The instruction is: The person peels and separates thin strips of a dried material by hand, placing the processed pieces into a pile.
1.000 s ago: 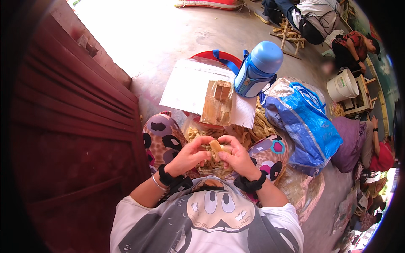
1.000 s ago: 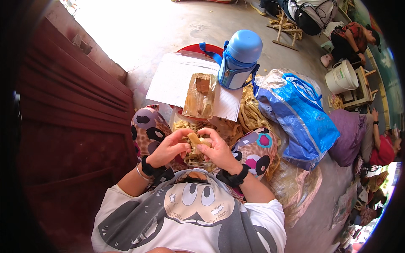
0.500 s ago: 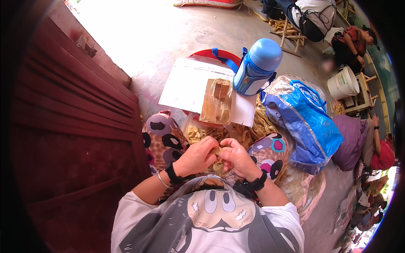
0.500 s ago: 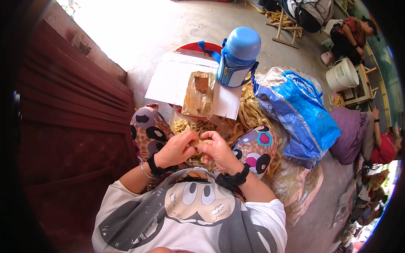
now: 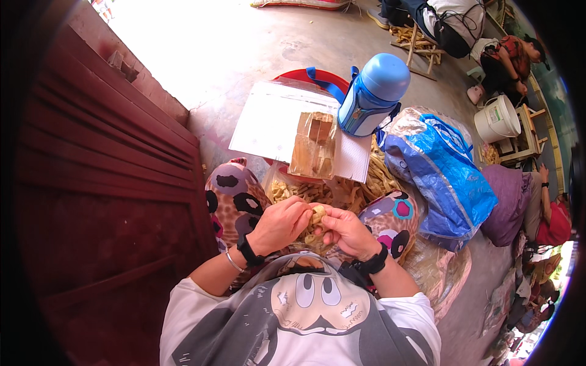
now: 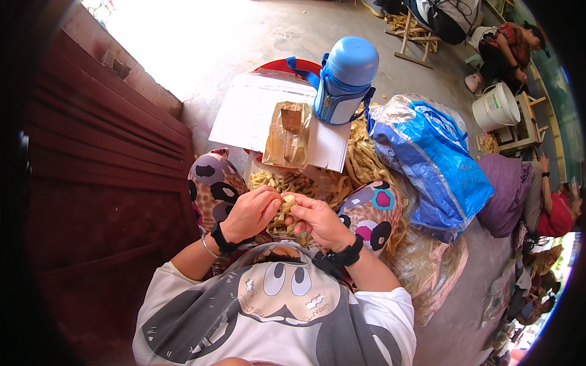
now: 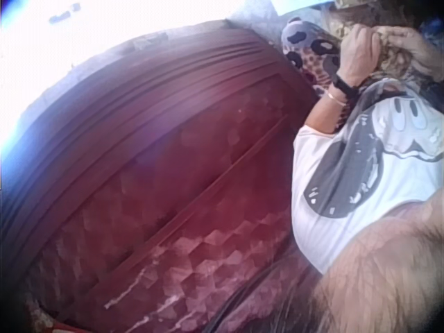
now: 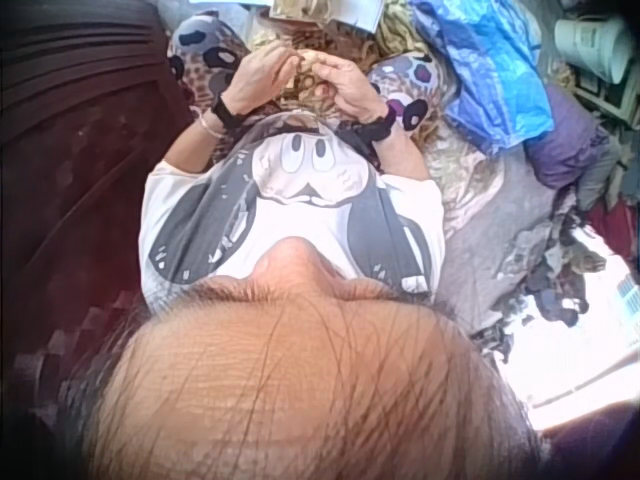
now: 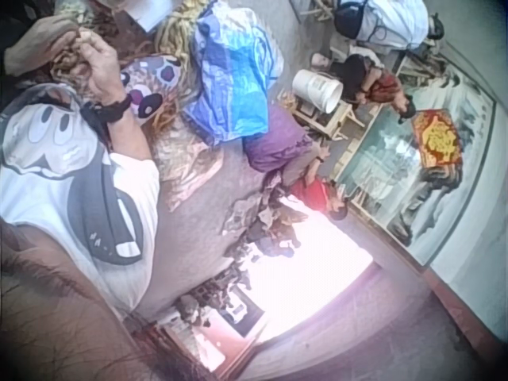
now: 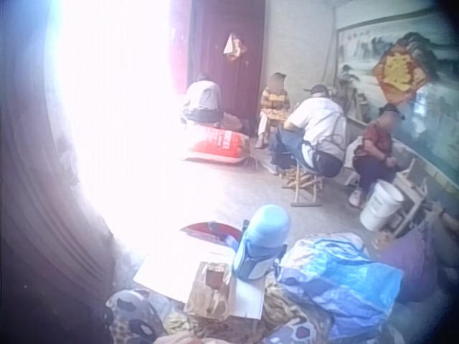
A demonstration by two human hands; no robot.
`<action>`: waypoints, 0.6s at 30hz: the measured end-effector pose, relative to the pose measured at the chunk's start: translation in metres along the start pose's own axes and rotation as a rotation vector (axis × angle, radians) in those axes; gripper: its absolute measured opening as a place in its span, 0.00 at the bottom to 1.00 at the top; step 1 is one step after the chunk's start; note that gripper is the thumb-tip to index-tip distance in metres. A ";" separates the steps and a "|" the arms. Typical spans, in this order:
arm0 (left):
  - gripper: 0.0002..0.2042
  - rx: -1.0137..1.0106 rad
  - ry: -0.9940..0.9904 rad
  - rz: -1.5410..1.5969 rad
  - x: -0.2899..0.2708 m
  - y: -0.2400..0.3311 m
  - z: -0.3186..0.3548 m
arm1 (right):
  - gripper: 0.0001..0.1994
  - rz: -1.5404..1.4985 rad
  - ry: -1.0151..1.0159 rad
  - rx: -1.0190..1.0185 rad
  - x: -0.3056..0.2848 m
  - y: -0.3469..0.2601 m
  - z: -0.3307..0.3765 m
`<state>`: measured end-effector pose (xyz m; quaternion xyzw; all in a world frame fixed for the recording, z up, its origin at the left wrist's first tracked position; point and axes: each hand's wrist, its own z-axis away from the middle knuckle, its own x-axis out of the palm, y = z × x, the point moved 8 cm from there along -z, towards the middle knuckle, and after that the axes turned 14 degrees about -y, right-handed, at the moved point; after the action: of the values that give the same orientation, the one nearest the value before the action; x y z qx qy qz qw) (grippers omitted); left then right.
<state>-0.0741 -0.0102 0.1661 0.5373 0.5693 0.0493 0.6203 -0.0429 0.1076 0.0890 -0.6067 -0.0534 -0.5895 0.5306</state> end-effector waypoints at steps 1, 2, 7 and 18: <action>0.06 -0.006 -0.032 -0.016 0.001 0.002 0.000 | 0.19 0.028 0.011 0.001 -0.003 0.001 0.000; 0.06 -0.013 -0.065 -0.032 0.001 0.005 0.000 | 0.19 0.055 0.022 0.002 -0.006 0.001 0.000; 0.06 -0.092 -0.180 0.008 0.016 -0.013 0.004 | 0.16 0.216 0.099 0.079 -0.001 -0.002 0.001; 0.07 -0.307 -0.243 0.607 0.010 -0.022 0.024 | 0.05 0.402 0.215 0.065 -0.038 -0.036 0.018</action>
<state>-0.0646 -0.0277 0.1380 0.5843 0.2920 0.2520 0.7140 -0.0676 0.1569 0.0847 -0.5214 0.1066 -0.5311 0.6593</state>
